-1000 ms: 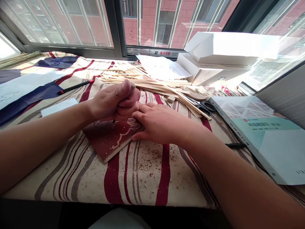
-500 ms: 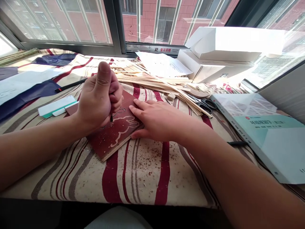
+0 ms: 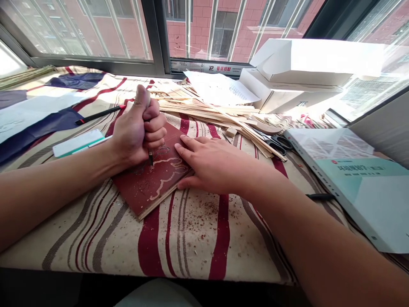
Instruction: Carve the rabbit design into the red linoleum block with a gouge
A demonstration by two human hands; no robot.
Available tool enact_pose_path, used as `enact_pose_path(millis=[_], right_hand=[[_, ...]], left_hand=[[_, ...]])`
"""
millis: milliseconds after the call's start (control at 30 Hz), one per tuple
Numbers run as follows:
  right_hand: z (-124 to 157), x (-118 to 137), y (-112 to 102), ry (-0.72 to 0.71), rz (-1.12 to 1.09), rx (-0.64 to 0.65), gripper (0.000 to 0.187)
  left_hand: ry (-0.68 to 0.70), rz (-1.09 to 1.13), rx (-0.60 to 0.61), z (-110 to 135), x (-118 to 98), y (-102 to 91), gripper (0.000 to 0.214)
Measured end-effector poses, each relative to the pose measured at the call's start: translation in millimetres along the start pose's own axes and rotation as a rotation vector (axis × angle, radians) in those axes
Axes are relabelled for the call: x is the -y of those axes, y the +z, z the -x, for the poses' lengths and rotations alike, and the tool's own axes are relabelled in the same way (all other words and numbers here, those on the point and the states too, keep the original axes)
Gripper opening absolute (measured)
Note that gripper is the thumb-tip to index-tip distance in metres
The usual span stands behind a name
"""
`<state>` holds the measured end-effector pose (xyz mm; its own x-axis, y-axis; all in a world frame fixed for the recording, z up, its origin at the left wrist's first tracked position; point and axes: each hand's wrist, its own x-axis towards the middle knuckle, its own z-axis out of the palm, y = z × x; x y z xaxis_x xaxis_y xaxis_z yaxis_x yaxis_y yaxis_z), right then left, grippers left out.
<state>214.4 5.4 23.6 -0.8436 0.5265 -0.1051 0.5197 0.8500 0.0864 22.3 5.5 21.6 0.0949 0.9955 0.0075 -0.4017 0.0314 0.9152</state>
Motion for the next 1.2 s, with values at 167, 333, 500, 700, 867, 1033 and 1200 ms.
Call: enact_pose_path(millis=[167, 333, 500, 700, 867, 1033, 1200], right_hand=[[0.4, 0.3, -0.8, -0.004, 0.001, 0.004, 0.091], [-0.9, 3.2, -5.3, 0.025, -0.007, 0.069, 0.092], [-1.2, 2.4, -2.6, 0.015, 0.018, 0.048, 0.093], [1.0, -1.4, 1.8, -0.030, 0.026, -0.020, 0.092], [2.0, -3.4, 3.0, -0.034, -0.042, -0.018, 0.094], [0.7, -1.9, 0.5, -0.008, -0.120, 0.034, 0.097], [0.3, 0.1, -1.0, 0.016, -0.141, 0.062, 0.096]], left_hand=[[0.313, -0.044, -0.050, 11.8, 11.2, 6.3, 0.059], [0.180, 0.018, -0.041, 9.2, 4.9, 0.3, 0.064], [0.021, 0.045, -0.021, 2.0, -2.6, -6.1, 0.067], [0.079, 0.048, -0.008, 12.4, -6.9, 0.3, 0.067], [0.188, 0.023, 0.083, 14.1, -14.2, -1.3, 0.067], [0.195, -0.010, 0.097, 12.6, -7.7, -3.6, 0.066], [0.230, -0.102, 0.157, 17.7, -0.3, 2.3, 0.061]])
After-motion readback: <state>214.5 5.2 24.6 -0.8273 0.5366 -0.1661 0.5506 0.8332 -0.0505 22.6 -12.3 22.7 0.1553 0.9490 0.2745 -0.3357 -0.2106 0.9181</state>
